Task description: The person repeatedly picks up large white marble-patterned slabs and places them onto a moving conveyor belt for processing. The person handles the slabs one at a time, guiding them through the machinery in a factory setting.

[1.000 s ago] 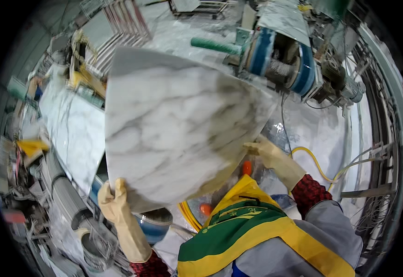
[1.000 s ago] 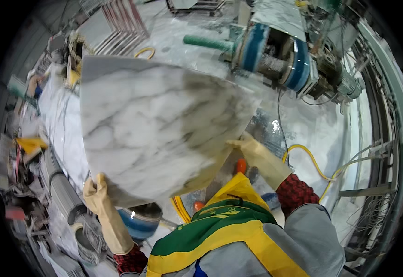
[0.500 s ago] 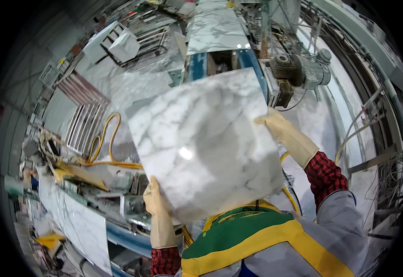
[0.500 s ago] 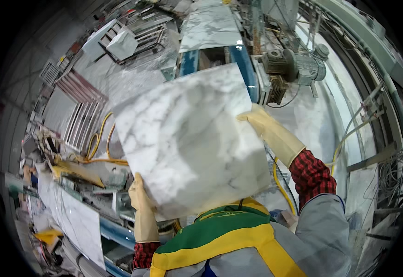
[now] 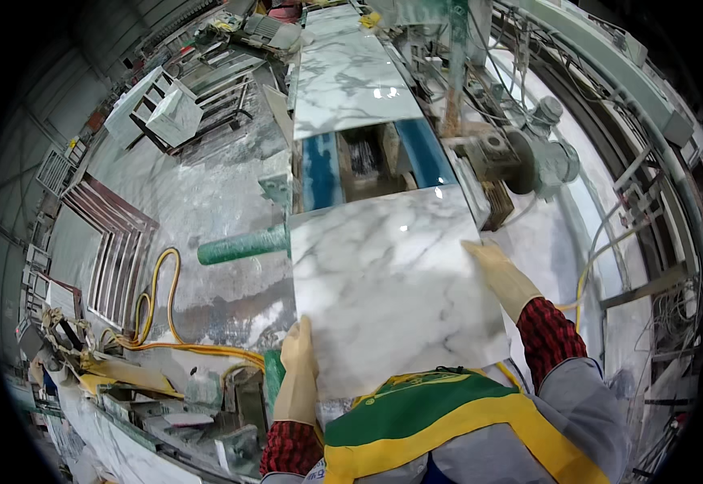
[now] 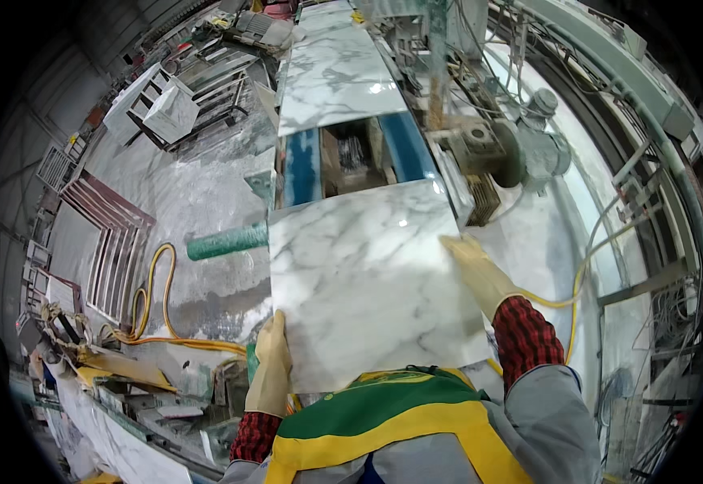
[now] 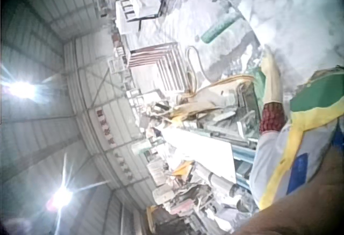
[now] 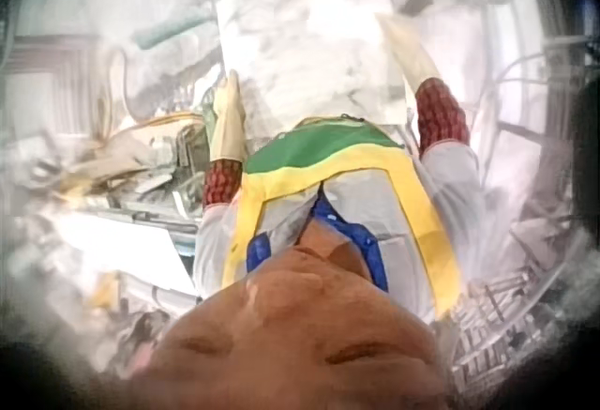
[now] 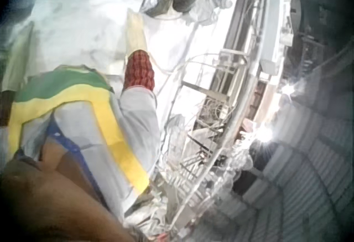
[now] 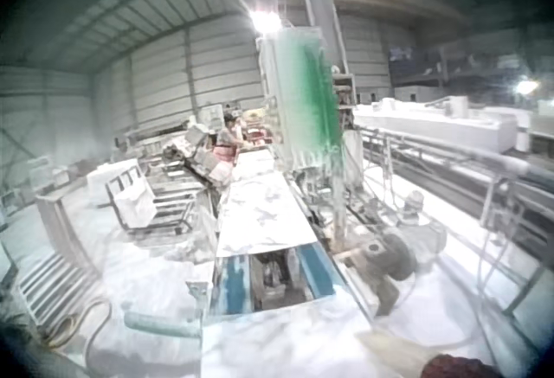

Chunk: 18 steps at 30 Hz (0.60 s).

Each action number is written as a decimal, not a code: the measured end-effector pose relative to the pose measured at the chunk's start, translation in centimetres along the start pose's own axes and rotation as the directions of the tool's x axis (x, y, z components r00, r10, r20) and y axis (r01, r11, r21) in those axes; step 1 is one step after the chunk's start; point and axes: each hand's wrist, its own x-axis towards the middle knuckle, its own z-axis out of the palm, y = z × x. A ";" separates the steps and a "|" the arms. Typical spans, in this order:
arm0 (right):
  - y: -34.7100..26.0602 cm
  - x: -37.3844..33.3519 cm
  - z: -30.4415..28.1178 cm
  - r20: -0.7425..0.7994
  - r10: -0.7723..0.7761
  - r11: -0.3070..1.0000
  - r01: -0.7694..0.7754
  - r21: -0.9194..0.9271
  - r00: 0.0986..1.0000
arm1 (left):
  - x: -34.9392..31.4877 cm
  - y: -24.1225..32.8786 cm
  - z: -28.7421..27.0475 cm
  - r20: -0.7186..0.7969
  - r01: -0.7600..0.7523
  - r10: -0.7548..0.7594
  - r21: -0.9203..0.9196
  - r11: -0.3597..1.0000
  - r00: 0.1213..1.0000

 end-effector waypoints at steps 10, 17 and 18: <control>-12.5 6.4 -1.7 0.092 0.421 0.786 -0.413 0.460 0.902 | 12.6 7.6 -2.0 0.179 0.131 -0.147 0.099 0.986 0.973; -7.2 12.0 -2.4 0.035 0.193 0.850 -0.185 0.493 0.981 | 17.4 10.3 -0.8 0.205 0.153 -0.160 0.050 0.987 0.966; -4.3 12.4 -2.9 -0.002 0.018 0.926 -0.016 0.378 1.000 | 17.9 10.4 -0.6 0.205 0.135 -0.141 0.046 0.990 0.969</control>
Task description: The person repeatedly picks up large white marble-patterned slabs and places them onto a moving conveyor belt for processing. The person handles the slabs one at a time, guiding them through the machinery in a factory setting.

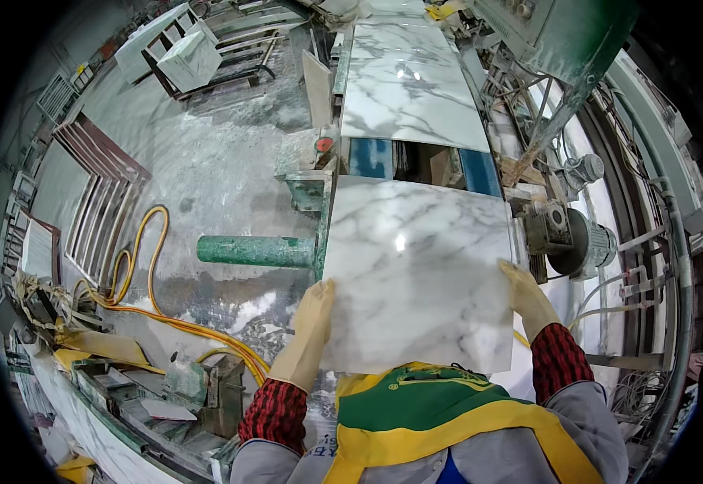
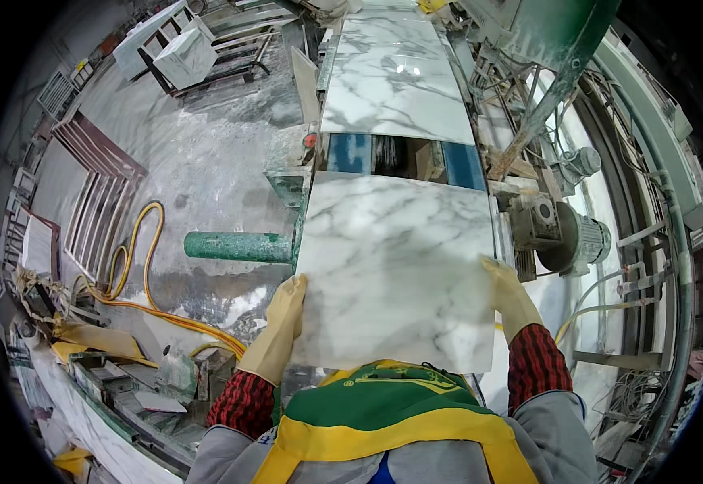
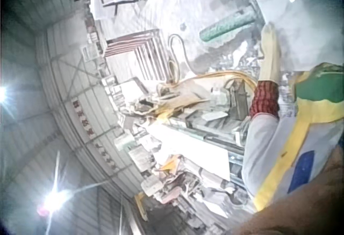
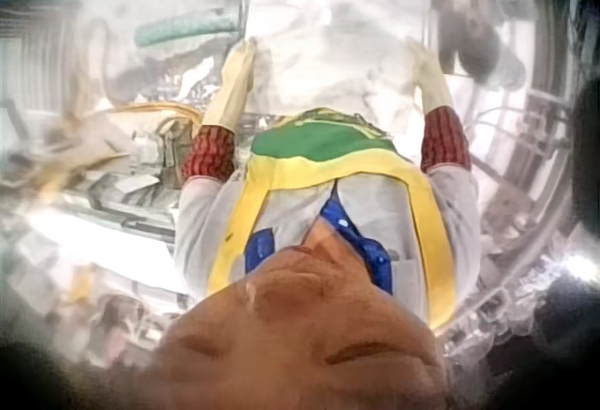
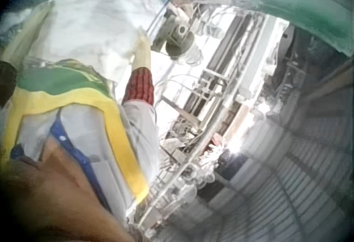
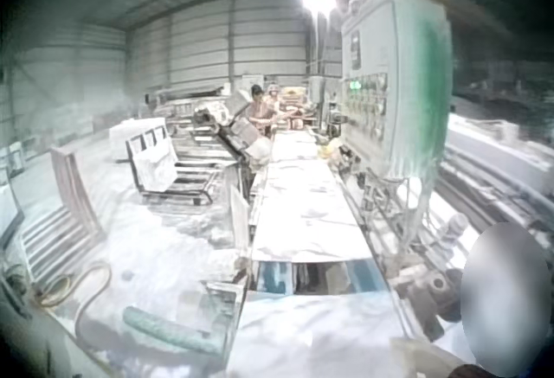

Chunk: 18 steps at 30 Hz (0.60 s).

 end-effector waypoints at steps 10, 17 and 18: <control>-3.1 -14.1 3.5 0.156 0.446 0.814 -0.472 0.339 0.881 | 4.4 0.3 1.0 -0.108 -0.186 0.181 -0.034 0.982 0.978; -5.2 -10.6 4.0 0.095 0.497 0.762 -0.486 0.428 0.863 | 5.1 -0.9 2.3 -0.090 -0.343 0.342 0.002 0.939 0.935; -4.9 -10.2 4.2 0.062 0.516 0.757 -0.489 0.433 0.854 | 5.2 -0.1 2.3 -0.083 -0.335 0.332 -0.029 0.942 0.940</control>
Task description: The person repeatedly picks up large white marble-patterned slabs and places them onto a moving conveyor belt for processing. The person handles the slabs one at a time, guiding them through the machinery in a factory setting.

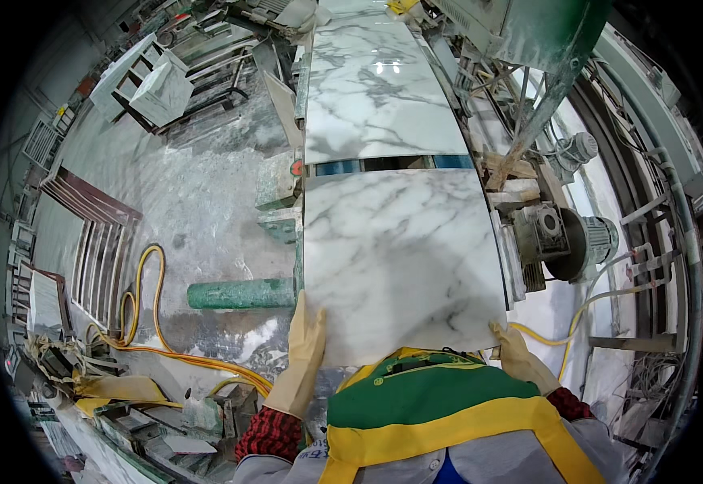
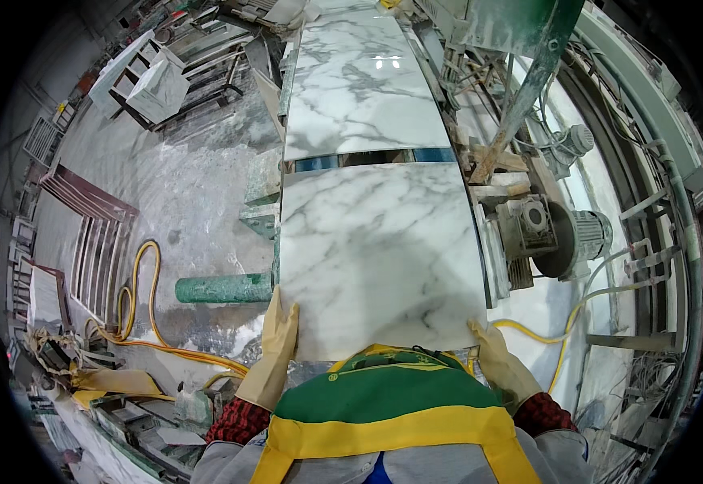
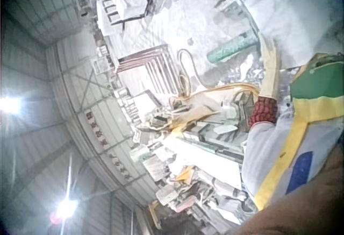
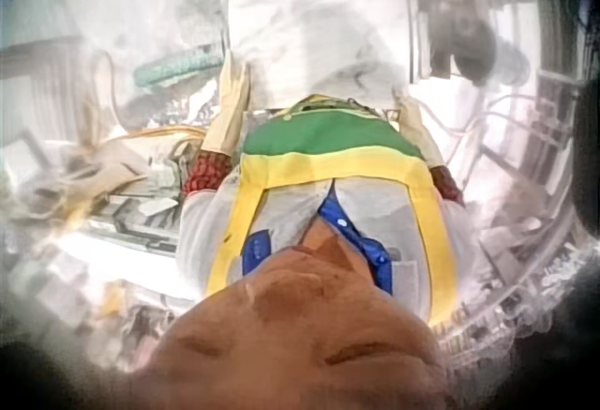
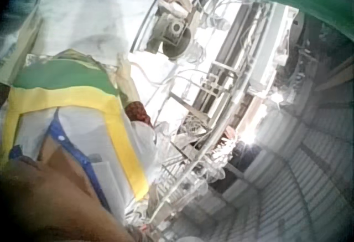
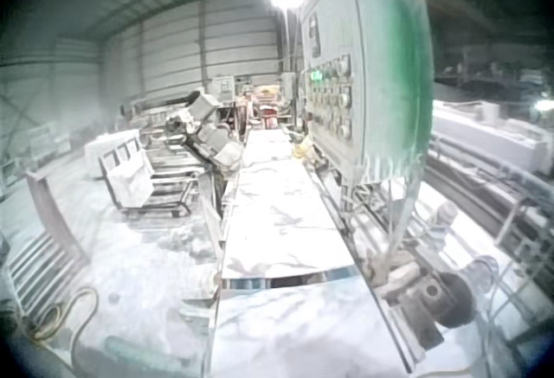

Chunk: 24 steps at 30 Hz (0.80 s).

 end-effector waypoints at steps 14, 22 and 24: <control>0.1 4.4 -0.6 0.044 0.093 0.966 -0.101 0.239 0.995 | 3.6 2.9 -0.3 0.007 0.047 -0.047 -0.054 0.997 0.999; 2.6 7.1 -1.8 -0.010 0.129 0.938 -0.119 0.326 0.992 | 5.1 3.5 0.6 0.002 0.057 -0.057 -0.081 0.995 0.998; 1.0 6.3 -0.9 -0.088 0.207 0.942 -0.174 0.288 0.974 | 5.0 3.6 0.7 -0.008 0.049 -0.050 -0.116 0.992 0.999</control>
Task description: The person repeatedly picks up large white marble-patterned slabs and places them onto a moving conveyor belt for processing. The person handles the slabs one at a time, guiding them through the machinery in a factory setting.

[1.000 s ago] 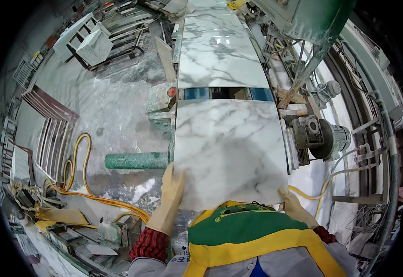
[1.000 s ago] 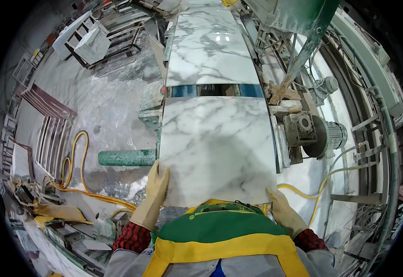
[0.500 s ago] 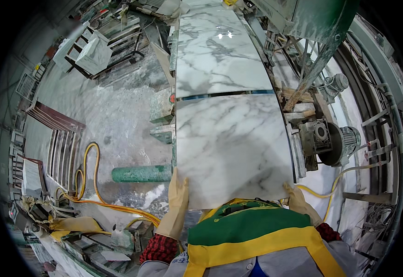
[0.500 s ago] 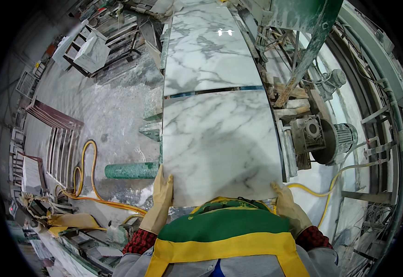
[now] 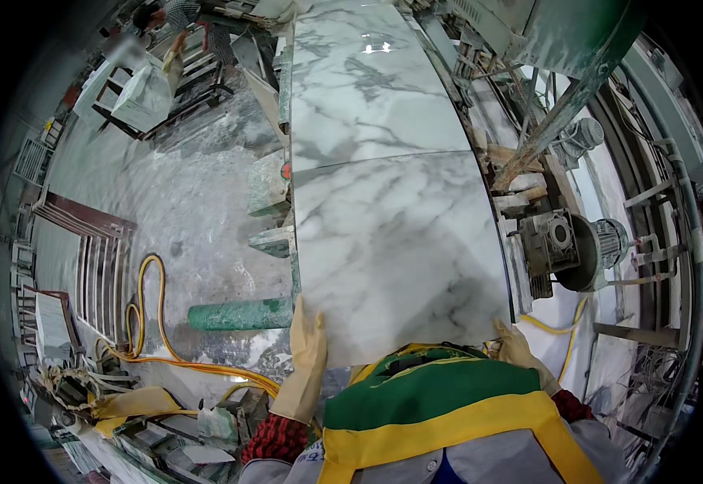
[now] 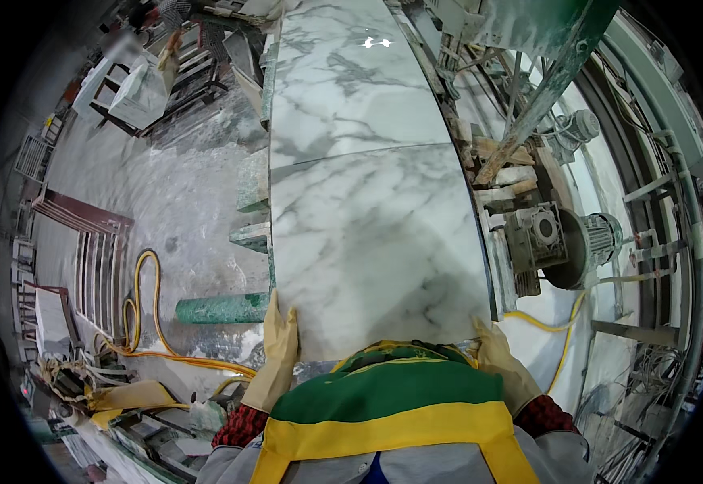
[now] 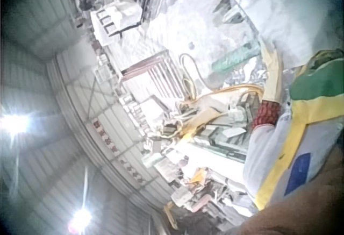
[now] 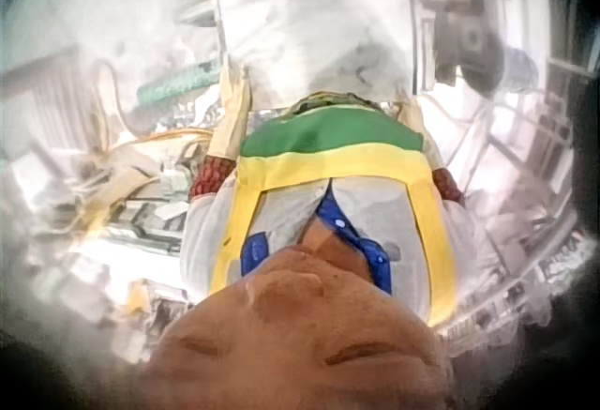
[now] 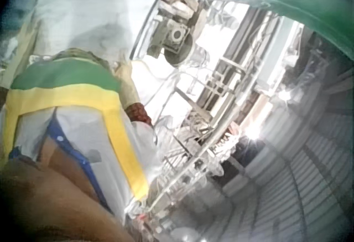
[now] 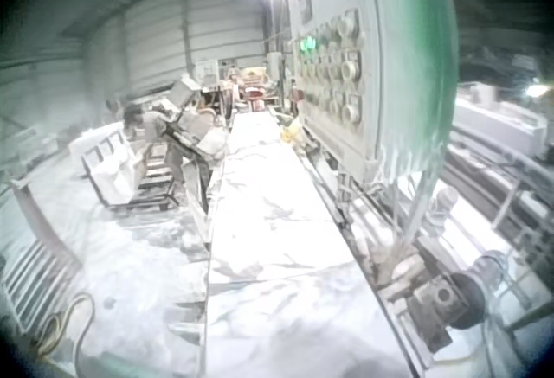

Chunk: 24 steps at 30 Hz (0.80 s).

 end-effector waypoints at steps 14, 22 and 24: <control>4.8 7.7 -6.7 0.347 -0.456 0.671 0.572 -0.471 0.820 | 0.5 1.1 0.3 -0.040 -0.021 0.025 0.085 0.996 0.999; 0.8 3.9 -0.4 0.003 -0.106 0.994 0.107 -0.035 0.994 | 1.9 -0.6 1.6 -0.141 -0.127 0.129 0.028 0.992 0.982; 1.1 4.1 0.0 0.015 -0.156 0.987 0.155 0.042 0.988 | 1.8 -1.1 1.8 -0.193 -0.203 0.196 -0.017 0.979 0.961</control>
